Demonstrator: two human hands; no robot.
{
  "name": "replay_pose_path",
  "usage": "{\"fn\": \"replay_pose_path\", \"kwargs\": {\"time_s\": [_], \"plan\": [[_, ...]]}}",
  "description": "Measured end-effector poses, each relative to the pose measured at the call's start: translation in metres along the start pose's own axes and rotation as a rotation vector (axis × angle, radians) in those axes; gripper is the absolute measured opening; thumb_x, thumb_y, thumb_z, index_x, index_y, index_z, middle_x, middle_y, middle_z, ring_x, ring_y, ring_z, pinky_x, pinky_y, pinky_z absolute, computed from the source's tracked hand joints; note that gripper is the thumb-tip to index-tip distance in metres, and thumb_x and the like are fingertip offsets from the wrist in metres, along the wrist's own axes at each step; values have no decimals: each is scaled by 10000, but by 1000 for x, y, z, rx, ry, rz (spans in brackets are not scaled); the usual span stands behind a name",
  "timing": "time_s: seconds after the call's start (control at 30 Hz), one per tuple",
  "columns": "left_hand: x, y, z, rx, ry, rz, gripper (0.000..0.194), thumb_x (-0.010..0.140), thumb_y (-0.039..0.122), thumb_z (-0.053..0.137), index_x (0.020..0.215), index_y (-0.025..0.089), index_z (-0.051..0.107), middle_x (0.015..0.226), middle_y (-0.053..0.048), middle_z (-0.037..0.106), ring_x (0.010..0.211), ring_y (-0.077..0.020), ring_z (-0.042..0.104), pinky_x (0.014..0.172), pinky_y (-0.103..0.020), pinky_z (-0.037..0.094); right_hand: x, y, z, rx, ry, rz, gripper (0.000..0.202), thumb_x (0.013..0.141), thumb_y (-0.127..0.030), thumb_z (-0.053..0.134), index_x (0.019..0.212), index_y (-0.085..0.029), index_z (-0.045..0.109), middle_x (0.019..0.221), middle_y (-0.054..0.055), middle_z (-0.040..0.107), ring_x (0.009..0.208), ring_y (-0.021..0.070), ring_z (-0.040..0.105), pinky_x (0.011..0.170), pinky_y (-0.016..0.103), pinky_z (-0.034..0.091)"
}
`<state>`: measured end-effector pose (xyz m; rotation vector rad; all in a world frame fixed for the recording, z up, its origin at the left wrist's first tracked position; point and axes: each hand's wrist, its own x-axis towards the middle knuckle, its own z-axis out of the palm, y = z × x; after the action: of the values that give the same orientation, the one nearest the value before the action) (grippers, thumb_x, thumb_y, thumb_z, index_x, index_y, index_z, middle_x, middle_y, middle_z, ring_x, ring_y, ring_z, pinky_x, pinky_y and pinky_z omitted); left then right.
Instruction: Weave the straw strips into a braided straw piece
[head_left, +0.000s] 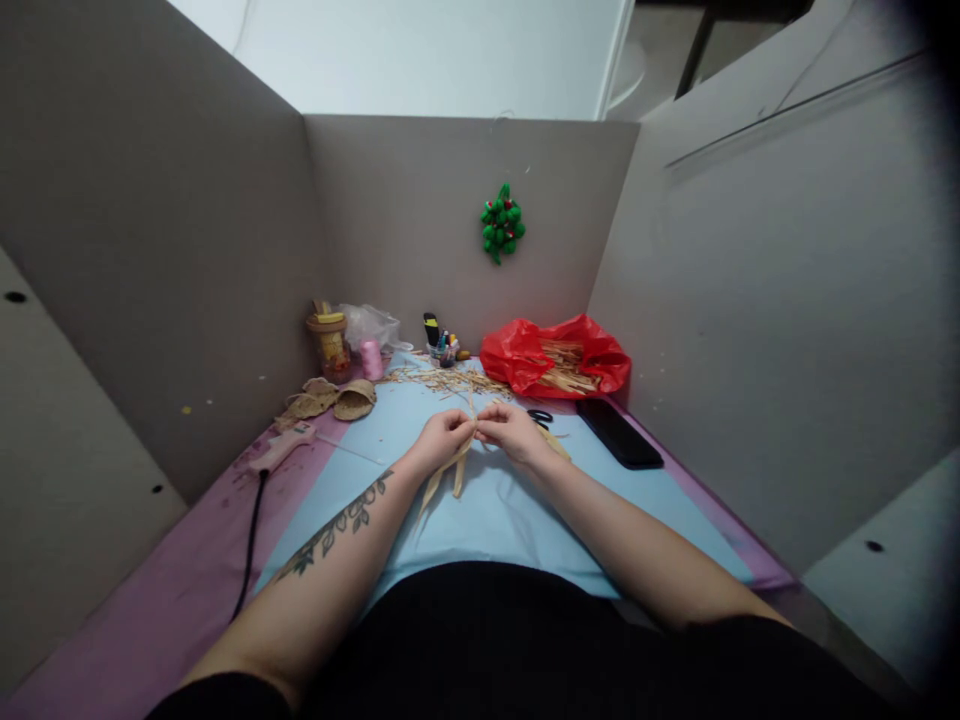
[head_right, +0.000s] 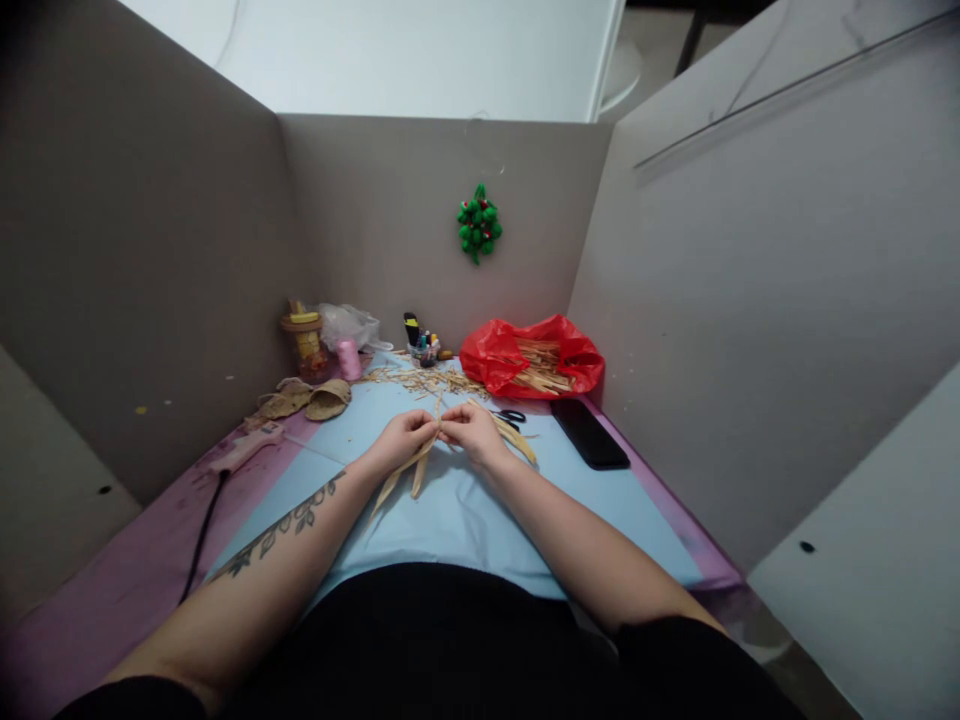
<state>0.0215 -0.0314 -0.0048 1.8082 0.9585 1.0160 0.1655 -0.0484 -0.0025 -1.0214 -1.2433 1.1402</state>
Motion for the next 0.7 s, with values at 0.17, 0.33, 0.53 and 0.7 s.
{"fn": "replay_pose_path", "kwargs": {"time_s": [0.17,0.33,0.53,0.7], "plan": [[0,-1,1,-31,-15,-19,238,716,362,540,649,134,547,542,37,484,493,-72,395,477,-190,313,1,3,1,28,4,-6,165,530,-202,632,622,-171,497,471,-48,502,425,82,440,430,211,322],[1,-4,1,-78,-21,-52,271,701,389,577,627,129,558,512,37,483,469,-66,394,458,-190,306,3,7,1,-5,69,1,204,527,-208,618,645,-191,452,457,-66,478,408,86,439,412,208,330],[1,-3,1,-162,-34,-113,292,671,406,613,617,122,566,510,24,508,460,-66,408,456,-196,302,0,1,2,-154,106,-87,171,564,-198,591,649,-192,443,463,-55,499,418,97,468,411,206,342],[2,-6,0,-147,-18,-107,293,690,395,588,582,130,527,483,35,472,442,-60,385,447,-194,284,0,2,4,-255,101,-143,127,594,-186,570,669,-185,467,501,-40,519,467,116,523,436,210,362]]}}
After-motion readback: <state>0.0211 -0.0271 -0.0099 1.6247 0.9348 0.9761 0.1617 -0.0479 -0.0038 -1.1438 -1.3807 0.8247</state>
